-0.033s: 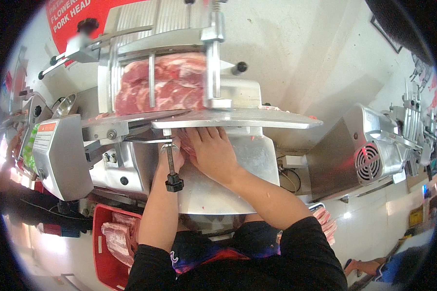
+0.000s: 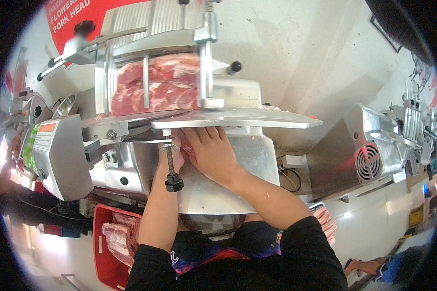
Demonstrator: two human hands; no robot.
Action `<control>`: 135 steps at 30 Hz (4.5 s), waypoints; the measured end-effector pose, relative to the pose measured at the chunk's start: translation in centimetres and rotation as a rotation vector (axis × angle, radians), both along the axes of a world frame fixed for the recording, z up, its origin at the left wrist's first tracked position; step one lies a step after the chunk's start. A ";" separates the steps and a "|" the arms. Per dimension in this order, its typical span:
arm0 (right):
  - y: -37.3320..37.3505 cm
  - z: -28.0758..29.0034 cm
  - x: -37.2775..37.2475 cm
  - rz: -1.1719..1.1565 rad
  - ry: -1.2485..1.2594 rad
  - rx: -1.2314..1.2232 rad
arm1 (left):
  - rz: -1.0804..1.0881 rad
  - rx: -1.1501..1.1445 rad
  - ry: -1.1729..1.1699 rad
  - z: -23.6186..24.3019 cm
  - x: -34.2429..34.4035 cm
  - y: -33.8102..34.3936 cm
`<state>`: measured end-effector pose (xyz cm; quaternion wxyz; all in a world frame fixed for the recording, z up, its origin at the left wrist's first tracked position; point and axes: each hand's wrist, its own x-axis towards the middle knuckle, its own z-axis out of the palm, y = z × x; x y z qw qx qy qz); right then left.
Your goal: The person operates a meat slicer to cut a large piece of pork into thin slices. They feed the meat through the machine repeatedly, collecting the resulting slices in a metal tray. The task involves handling the raw meat and the slicing equipment to produce a batch of sliced pork.
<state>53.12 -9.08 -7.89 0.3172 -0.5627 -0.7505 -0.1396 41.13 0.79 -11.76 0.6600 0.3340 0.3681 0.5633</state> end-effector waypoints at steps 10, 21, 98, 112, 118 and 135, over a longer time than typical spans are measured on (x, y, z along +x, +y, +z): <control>-2.2 -0.9 0.3 -0.073 -0.321 -0.034 | -0.131 0.045 -0.341 0.1 -0.6 0.1; -1.3 0.2 0.9 0.119 0.146 -0.030 | -0.086 0.137 -0.178 -0.7 -0.7 0.5; -1.2 1.6 2.7 0.236 0.303 -0.257 | -0.049 0.021 -0.171 0.5 0.0 0.1; 0.4 -0.1 1.8 0.252 0.267 -0.238 | -0.061 0.114 -0.276 0.1 -0.6 0.3; -0.2 -0.5 3.0 0.251 0.226 -0.242 | -0.220 0.117 -0.331 -1.6 -1.5 1.9; -2.5 1.4 3.4 0.219 0.264 -0.388 | -0.072 -0.047 -0.164 -0.2 -1.2 0.2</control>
